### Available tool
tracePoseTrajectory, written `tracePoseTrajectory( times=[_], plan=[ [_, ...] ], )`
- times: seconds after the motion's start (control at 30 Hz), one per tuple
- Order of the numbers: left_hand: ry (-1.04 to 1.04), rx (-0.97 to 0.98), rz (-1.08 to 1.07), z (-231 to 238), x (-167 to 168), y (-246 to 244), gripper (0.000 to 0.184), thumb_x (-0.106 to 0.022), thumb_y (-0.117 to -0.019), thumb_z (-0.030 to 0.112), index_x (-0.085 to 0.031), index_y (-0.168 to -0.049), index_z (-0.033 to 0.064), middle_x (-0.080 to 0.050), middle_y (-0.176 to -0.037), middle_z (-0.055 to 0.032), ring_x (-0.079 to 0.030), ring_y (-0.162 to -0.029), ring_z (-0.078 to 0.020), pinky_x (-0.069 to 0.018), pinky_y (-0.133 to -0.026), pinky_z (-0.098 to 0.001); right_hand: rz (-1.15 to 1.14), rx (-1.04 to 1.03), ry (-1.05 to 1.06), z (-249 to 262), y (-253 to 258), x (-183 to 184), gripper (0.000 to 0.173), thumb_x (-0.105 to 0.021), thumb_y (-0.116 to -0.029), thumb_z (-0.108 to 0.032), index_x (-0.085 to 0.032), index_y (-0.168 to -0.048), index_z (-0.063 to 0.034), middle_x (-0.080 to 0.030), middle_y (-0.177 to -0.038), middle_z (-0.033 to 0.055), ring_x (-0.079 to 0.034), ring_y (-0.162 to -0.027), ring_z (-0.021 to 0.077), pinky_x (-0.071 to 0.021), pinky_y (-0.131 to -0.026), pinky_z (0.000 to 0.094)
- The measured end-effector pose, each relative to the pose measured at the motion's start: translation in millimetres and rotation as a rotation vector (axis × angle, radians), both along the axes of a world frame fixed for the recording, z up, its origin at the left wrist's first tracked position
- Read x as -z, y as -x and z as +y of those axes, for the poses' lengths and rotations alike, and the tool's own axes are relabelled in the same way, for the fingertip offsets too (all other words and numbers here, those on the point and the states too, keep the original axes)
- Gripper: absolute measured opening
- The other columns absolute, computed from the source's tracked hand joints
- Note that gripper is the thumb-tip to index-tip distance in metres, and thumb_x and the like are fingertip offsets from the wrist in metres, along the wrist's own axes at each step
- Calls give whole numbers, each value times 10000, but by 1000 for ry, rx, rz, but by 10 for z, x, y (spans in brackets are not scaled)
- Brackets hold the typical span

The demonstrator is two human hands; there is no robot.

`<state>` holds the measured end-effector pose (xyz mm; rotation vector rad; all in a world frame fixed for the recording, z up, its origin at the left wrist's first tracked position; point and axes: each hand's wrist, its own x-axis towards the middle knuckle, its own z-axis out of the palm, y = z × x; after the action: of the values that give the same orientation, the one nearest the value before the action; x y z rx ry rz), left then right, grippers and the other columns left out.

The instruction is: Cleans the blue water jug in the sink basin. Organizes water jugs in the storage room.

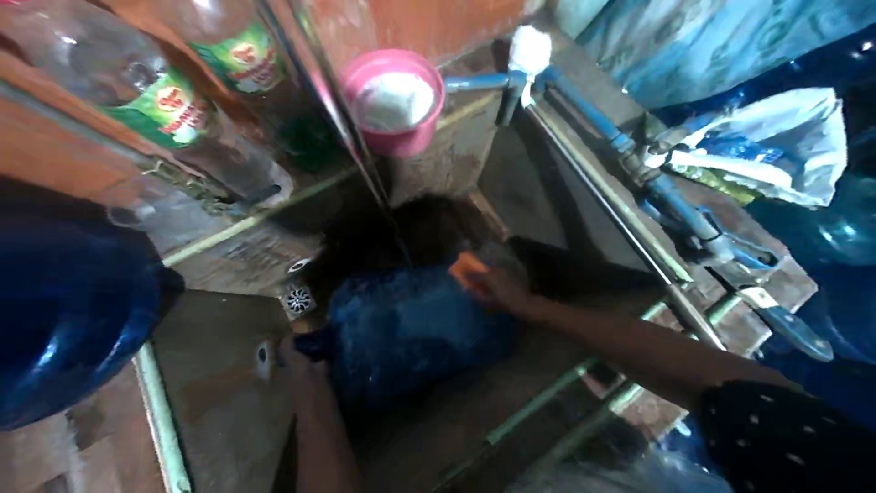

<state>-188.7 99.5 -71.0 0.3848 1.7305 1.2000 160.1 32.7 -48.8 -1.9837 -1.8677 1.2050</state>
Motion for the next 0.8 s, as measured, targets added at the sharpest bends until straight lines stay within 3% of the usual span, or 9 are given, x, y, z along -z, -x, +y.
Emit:
tracePoseTrajectory(
  times=[0.07,0.1,0.17,0.23,0.33,0.4,0.6,0.67,0.8],
  plan=[
    [-163,140,-94,104,-117,-117,200,-384,-1078,223,-533,-1102,92,-626,-855,1,-638,-754,-78,-577,-669,-292,102,-204,-296,59,599,-442,428,-605,-1018,-225,-616,-1440,-153,-677,-1273,251,-694,-1092,420,-560,-915,580],
    [-301,275,-172,93,-118,-113,226,-342,-1066,194,-545,-1054,97,-669,-842,24,-671,-778,-67,-593,-704,-274,136,-299,-402,216,836,-651,411,-600,-1026,-227,-623,-1432,-168,-673,-1270,243,-699,-1067,405,-568,-874,568],
    [-482,467,-285,3,-134,-67,218,-506,-945,222,-607,-1092,96,-734,-958,24,-702,-910,-75,-601,-816,-273,48,-344,-458,752,1050,-850,364,-554,-1059,-280,-628,-1410,-222,-692,-1261,161,-709,-1065,330,-593,-867,526],
    [-505,486,-311,-146,-145,6,291,-612,-902,270,-614,-1127,86,-739,-1018,5,-702,-964,-97,-596,-852,-290,-9,-201,-261,1169,1006,-791,352,-557,-1052,-272,-653,-1377,-176,-707,-1212,194,-681,-1094,397,-534,-902,610],
    [-285,221,-109,-115,-220,9,294,-337,-1088,293,-546,-1160,99,-689,-930,23,-682,-839,-61,-605,-744,-283,97,-53,-189,1010,1116,-518,438,-589,-1036,-315,-597,-1449,-168,-666,-1287,232,-650,-1167,412,-510,-1001,587],
    [-37,9,5,-218,-191,28,408,-396,-1105,319,-473,-1394,41,-594,-1155,-82,-591,-957,-123,-527,-840,-347,193,-39,-203,461,1265,-334,451,-580,-1033,-284,-589,-1466,-158,-674,-1280,245,-673,-1135,417,-522,-977,578],
    [-25,-202,-26,-371,208,214,473,-355,-1113,358,-416,-1456,38,-553,-1302,-150,-576,-1079,-193,-517,-913,-403,-92,185,166,323,169,114,484,-488,-1082,-288,-462,-1544,-144,-575,-1435,228,-595,-1276,409,-458,-1069,598],
    [-60,-177,-14,-182,93,92,466,-375,-1105,344,-430,-1448,34,-558,-1297,-144,-576,-1075,-184,-514,-913,-400,-9,69,38,313,650,-171,483,-507,-1071,-253,-480,-1539,-135,-572,-1453,208,-611,-1271,373,-483,-1071,543],
    [-29,-79,26,-103,-54,6,425,-372,-1103,302,-433,-1422,29,-558,-1237,-118,-573,-1027,-152,-513,-884,-354,272,-59,-404,182,1569,-412,399,-601,-1012,-187,-648,-1404,-126,-674,-1315,221,-715,-1078,380,-583,-882,535]
  ],
)
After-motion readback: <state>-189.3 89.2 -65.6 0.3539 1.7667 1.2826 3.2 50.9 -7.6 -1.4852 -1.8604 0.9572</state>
